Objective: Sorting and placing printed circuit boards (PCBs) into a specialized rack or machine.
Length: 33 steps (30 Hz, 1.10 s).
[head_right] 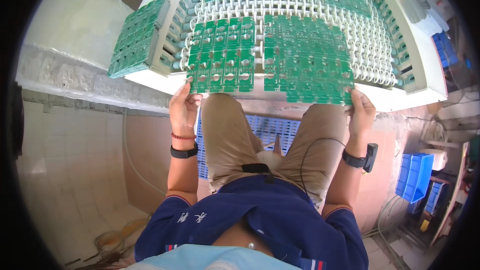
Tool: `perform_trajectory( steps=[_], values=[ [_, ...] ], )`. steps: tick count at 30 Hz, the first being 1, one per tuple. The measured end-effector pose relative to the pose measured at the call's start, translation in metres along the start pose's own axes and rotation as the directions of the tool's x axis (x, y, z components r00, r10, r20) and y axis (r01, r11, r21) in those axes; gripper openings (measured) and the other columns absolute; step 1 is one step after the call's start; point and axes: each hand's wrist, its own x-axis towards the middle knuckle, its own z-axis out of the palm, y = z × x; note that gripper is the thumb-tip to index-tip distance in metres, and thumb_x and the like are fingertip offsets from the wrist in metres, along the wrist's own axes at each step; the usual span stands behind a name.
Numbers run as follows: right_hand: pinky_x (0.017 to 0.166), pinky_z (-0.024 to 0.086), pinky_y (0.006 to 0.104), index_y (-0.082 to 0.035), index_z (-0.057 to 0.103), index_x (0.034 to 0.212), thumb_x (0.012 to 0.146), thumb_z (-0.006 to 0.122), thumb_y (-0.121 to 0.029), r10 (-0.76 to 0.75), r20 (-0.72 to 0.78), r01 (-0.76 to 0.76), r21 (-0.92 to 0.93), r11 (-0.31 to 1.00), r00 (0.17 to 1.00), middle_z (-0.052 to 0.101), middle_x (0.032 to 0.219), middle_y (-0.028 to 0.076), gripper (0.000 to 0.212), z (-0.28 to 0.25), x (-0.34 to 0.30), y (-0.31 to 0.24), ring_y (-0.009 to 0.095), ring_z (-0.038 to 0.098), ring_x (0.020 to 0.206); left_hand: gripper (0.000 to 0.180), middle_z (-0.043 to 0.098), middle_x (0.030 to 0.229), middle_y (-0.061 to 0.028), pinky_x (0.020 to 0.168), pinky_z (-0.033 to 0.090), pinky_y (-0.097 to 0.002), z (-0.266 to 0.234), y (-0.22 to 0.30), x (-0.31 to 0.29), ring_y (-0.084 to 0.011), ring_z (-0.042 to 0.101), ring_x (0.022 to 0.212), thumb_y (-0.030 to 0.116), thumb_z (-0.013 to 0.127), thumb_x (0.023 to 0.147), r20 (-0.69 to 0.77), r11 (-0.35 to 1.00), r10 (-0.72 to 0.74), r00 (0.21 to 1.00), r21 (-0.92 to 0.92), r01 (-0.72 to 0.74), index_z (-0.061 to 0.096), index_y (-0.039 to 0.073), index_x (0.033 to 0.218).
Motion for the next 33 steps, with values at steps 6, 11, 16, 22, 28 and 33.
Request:
perform_trajectory(
  steps=[6,11,16,22,28,33],
  values=[
    [0.042,0.034,0.0180,0.001,0.064,0.092,0.087,0.056,-0.013,-0.001,-0.129,0.012,0.089,0.996,0.992,0.058,0.065,0.001,0.017,-0.072,0.013,0.004,0.005,0.045,0.047,0.023,0.065,0.080,-0.0147,0.048,0.048,-0.0244,-0.016,-0.003,0.001,-0.0191,0.062,0.059,0.018,0.056,0.087,-0.053,0.999,-0.007,0.999,-0.040,0.005,0.058,-0.002,0.098],
    [0.043,0.036,0.0187,0.003,0.062,0.094,0.088,0.054,-0.013,0.003,-0.157,0.014,0.106,0.994,0.988,0.056,0.065,0.001,0.018,-0.096,0.041,-0.007,0.007,0.045,0.047,0.025,0.064,0.084,-0.0136,0.054,0.044,-0.0255,-0.019,-0.007,-0.010,-0.0173,0.057,0.061,0.021,0.053,0.088,-0.083,1.000,-0.010,0.997,0.023,0.012,0.055,-0.002,0.099],
    [0.043,0.037,0.0185,0.001,0.061,0.096,0.087,0.057,-0.015,-0.025,-0.199,0.045,0.097,0.994,0.980,0.057,0.069,0.001,0.019,-0.105,0.069,-0.005,0.006,0.047,0.051,0.026,0.063,0.084,-0.0124,0.055,0.043,-0.0251,-0.024,-0.015,-0.018,-0.0167,0.055,0.062,0.022,0.051,0.089,-0.125,0.999,-0.033,0.992,0.031,0.037,0.055,-0.002,0.099],
    [0.043,0.039,0.0186,-0.001,0.062,0.095,0.086,0.058,-0.019,-0.060,-0.326,0.068,0.011,0.998,0.944,0.058,0.071,0.001,0.020,-0.089,0.058,-0.004,0.006,0.047,0.051,0.025,0.064,0.086,-0.0151,0.055,0.046,-0.0242,-0.044,-0.002,-0.030,-0.0164,0.059,0.062,0.019,0.055,0.087,-0.201,0.999,0.047,0.979,0.000,-0.048,0.056,-0.003,0.098],
    [0.043,0.030,0.0172,-0.002,0.063,0.095,0.086,0.058,-0.020,-0.155,-0.372,0.120,-0.116,0.986,0.915,0.055,0.067,0.000,0.021,-0.113,0.025,0.017,0.004,0.039,0.048,0.029,0.063,0.095,-0.0110,0.060,0.046,-0.0226,-0.057,0.054,-0.017,-0.0134,0.059,0.075,0.022,0.057,0.086,-0.334,0.913,0.407,0.850,0.179,-0.367,0.057,-0.001,0.104],
    [0.044,0.030,0.0168,-0.002,0.062,0.092,0.087,0.057,-0.019,-0.191,-0.286,0.196,-0.012,0.980,0.939,0.055,0.067,0.000,0.019,-0.073,0.002,-0.008,0.004,0.040,0.049,0.033,0.059,0.104,-0.0125,0.064,0.047,-0.0290,-0.060,0.128,0.005,-0.0166,0.057,0.086,0.022,0.056,0.087,-0.317,0.693,0.719,0.619,0.403,-0.598,0.055,-0.004,0.108]
  ],
)
